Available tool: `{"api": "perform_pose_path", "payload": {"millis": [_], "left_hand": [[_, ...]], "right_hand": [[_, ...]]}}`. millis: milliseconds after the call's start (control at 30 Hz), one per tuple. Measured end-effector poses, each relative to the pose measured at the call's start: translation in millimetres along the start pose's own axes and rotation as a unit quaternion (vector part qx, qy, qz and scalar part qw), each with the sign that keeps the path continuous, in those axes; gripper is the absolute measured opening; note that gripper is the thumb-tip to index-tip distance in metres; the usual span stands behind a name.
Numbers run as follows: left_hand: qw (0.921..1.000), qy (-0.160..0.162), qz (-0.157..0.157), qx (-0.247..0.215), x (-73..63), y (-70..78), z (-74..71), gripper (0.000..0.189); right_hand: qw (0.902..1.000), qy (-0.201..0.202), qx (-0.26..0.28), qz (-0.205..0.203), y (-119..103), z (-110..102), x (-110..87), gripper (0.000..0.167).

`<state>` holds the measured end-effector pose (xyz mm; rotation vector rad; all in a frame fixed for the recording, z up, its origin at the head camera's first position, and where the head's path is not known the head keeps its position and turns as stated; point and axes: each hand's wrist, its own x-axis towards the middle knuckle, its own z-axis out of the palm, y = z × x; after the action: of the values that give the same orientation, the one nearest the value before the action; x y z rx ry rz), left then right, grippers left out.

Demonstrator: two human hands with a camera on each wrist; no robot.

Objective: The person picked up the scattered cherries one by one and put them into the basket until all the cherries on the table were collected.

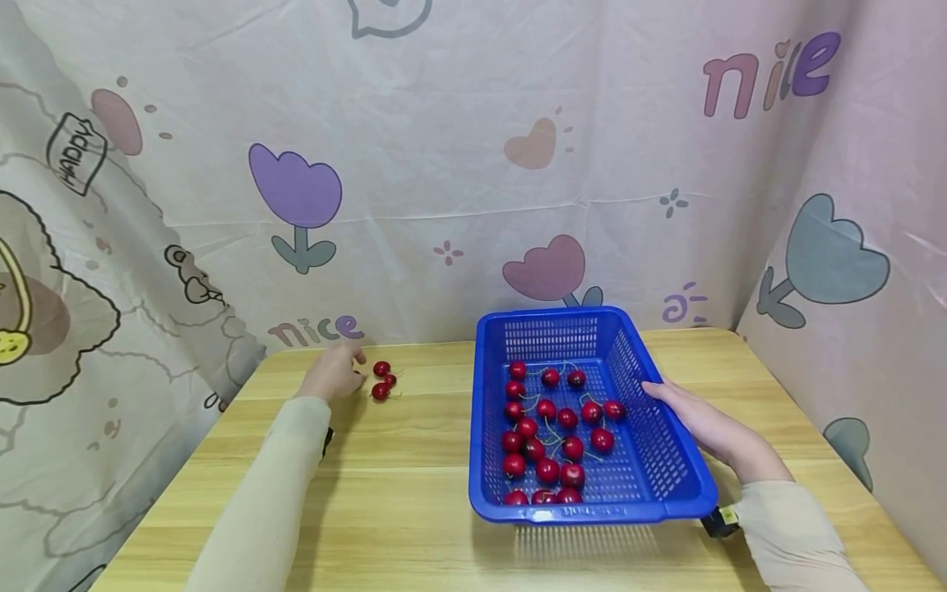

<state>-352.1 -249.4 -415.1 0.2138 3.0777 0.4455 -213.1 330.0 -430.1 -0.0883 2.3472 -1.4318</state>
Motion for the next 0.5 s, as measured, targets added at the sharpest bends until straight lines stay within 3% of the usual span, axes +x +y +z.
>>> {"api": "perform_pose_path", "payload": {"millis": [500], "left_hand": [[0.9996, 0.020, -0.017, 0.007, -0.8, -4.0, 8.8, 0.020]], "right_hand": [[1.0000, -0.001, 0.001, 0.001, -1.4, -0.2, -0.1, 0.086]]}}
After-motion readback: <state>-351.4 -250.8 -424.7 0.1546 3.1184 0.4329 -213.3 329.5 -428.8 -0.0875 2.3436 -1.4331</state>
